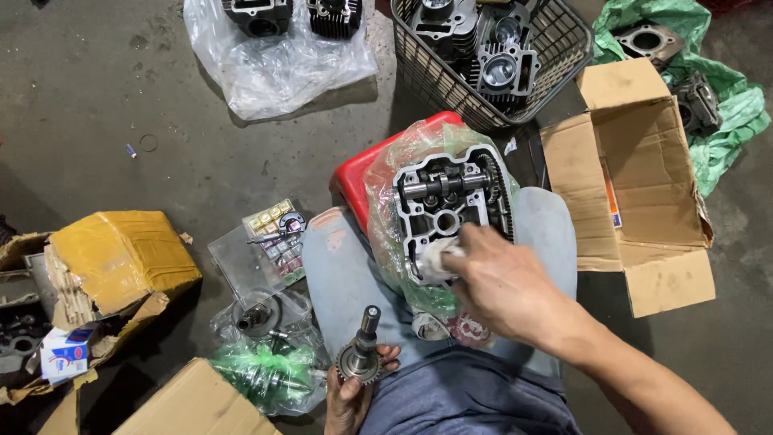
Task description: Repairing and assembling a motorcycle engine cylinder head by cleaning parts and installing components
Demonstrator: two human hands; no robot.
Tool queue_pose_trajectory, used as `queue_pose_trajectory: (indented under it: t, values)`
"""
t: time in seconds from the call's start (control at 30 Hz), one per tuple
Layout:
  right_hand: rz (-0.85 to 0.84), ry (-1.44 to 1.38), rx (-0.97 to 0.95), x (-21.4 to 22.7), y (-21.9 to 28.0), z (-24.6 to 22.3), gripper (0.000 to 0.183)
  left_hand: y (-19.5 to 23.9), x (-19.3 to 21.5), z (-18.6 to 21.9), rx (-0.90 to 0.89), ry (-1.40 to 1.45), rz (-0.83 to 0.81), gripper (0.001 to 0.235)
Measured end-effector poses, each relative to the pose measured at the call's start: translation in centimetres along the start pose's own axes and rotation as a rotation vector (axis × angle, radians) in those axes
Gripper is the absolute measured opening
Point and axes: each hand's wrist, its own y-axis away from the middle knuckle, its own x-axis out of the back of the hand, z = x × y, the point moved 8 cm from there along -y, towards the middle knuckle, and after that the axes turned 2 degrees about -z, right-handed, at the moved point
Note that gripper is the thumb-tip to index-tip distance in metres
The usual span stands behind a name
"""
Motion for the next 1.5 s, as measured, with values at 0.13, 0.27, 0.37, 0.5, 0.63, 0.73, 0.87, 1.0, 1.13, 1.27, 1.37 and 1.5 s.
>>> queue_pose_trajectory:
  t: [0.13,0.27,0.37,0.5,0.63,0.73,0.87,1.0,1.13,1.27,1.37,1.5]
  values:
    - [-0.127,-0.004,-0.01,-2.5,-1.5,0.1,0.024,-0.2,-0.1,0.2,0.014,-0.027,0.015,0.072]
    - [-0.104,-0.003,-0.063,-0.6,-0.8,0.9,0.019,0.0,0.3,-0.1,0.047,-0.029,0.036,0.081]
    - [-0.104,-0.036,0.003,-1.3,-1.0,-1.0,0.029,-0.2,0.0,0.0,0.041,-0.021,0.033,0.08]
    - [-0.021,-0.028,0.029,-1.4,-1.2,-0.8,0.023,0.1,-0.4,0.2,0.048,-0.039,0.043,0.08]
    - [0.031,-0.05,0.031,-0.5,-1.1,-1.4,0.018,0.0,-0.4,0.3,0.015,-0.043,-0.006,0.076]
    - [-0.103,-0.094,0.001,-2.4,-1.4,-1.2,0.022,-0.1,-0.7,0.2,0.014,-0.034,-0.016,0.074]
    - [-0.212,-0.142,-0.124,-0.9,1.0,2.2,0.021,0.1,-0.4,0.1,0.017,-0.033,-0.04,0.077]
    - [0.033,-0.293,-0.18,1.2,6.6,10.9,0.026,-0.1,0.6,-0.3,0.023,-0.027,-0.032,0.076]
    - [-0.019,-0.268,-0.256,-1.8,7.8,15.1,0.04,-0.6,1.1,-0.5,0.036,-0.029,-0.036,0.074]
    - [-0.139,-0.315,-0.08,-2.2,4.2,11.0,0.042,-0.4,0.7,0.0,0.019,-0.041,-0.115,0.066]
    - [-0.183,-0.282,-0.206,-0.9,2.5,9.7,0.045,-0.4,1.1,-0.2,0.037,-0.083,-0.068,0.07]
    - [-0.217,-0.256,-0.244,-0.2,3.6,10.6,0.042,-0.4,1.4,-0.3,0.018,-0.07,-0.04,0.068]
